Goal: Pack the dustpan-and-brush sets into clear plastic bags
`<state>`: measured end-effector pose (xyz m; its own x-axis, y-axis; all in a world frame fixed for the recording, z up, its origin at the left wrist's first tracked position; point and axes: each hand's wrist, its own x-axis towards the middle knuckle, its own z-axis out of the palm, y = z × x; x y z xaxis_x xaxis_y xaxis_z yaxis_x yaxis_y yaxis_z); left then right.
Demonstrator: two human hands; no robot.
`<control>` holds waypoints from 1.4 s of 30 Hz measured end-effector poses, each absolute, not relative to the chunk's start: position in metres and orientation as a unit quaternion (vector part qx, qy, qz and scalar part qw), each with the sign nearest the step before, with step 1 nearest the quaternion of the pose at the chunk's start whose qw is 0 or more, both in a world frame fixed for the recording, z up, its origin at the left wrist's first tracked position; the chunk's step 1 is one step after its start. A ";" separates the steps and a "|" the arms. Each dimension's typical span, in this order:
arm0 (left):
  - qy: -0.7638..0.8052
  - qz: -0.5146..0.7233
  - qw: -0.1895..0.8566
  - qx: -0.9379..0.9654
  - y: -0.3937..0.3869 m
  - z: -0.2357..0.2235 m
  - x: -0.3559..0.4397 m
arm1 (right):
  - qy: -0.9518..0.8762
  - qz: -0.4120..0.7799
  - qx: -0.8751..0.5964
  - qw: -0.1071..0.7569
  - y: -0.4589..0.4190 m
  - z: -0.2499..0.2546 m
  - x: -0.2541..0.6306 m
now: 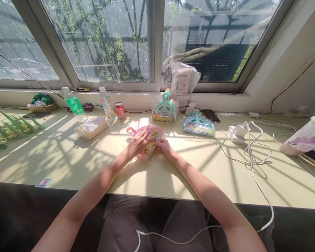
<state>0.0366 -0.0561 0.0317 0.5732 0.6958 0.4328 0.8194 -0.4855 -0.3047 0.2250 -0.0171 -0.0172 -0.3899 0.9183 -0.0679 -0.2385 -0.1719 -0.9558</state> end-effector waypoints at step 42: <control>-0.490 -0.181 0.191 -0.831 -0.066 0.013 0.056 | -0.481 0.639 -0.366 0.476 -0.021 -0.017 0.223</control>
